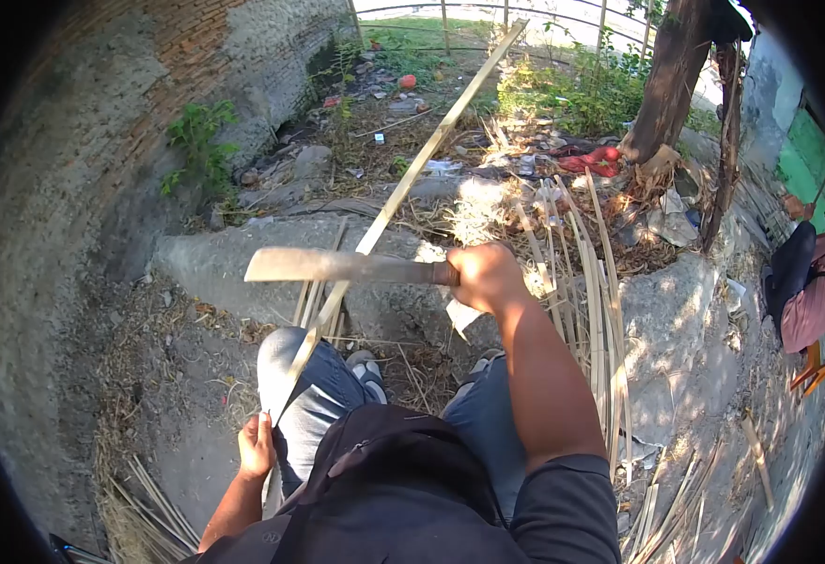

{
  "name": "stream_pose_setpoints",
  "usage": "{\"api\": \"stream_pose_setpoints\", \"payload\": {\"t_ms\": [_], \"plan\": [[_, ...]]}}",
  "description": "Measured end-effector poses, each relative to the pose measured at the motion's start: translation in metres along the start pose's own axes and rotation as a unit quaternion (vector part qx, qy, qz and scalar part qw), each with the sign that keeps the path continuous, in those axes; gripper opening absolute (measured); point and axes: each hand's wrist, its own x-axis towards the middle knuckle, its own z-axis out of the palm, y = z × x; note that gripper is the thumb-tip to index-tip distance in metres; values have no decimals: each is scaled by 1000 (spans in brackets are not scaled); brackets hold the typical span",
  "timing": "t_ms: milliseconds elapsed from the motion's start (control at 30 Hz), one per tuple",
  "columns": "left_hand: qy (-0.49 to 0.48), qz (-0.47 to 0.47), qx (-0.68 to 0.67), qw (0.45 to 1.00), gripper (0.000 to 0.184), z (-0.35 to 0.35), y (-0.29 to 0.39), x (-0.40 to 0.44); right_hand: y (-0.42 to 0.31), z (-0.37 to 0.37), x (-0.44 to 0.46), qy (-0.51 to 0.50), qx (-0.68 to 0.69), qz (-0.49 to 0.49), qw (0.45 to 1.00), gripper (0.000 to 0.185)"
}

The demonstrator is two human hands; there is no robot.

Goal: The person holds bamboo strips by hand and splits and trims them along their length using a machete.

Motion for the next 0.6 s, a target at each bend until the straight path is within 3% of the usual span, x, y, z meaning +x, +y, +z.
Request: {"api": "stream_pose_setpoints", "payload": {"t_ms": [33,100,200,300,367,433,567,600], "plan": [[16,15,-9,1000,39,4,3,-1,6,-10,1,-9,119,121,985,16],[11,10,1,1000,39,4,0,2,26,-1,7,9,129,184,974,17],[-6,-10,27,1000,39,0,3,6,8,-6,-1,22,81,176,981,17],[-10,-6,11,1000,40,-1,-6,7,-7,-7,-8,-12,73,105,992,16],[-7,-10,17,1000,40,-2,-13,7,-19,-1,-7,-10,-22,-20,1000,15],[-4,-5,16,1000,42,-1,-13,8,-36,-9,-10,-19,-30,-140,990,23],[1,20,47,999,44,-1,1,5,-48,-11,-10,26,-52,-203,977,18],[2,25,65,998,44,-2,2,3,-37,-9,-8,11,-59,-170,984,19]]}}
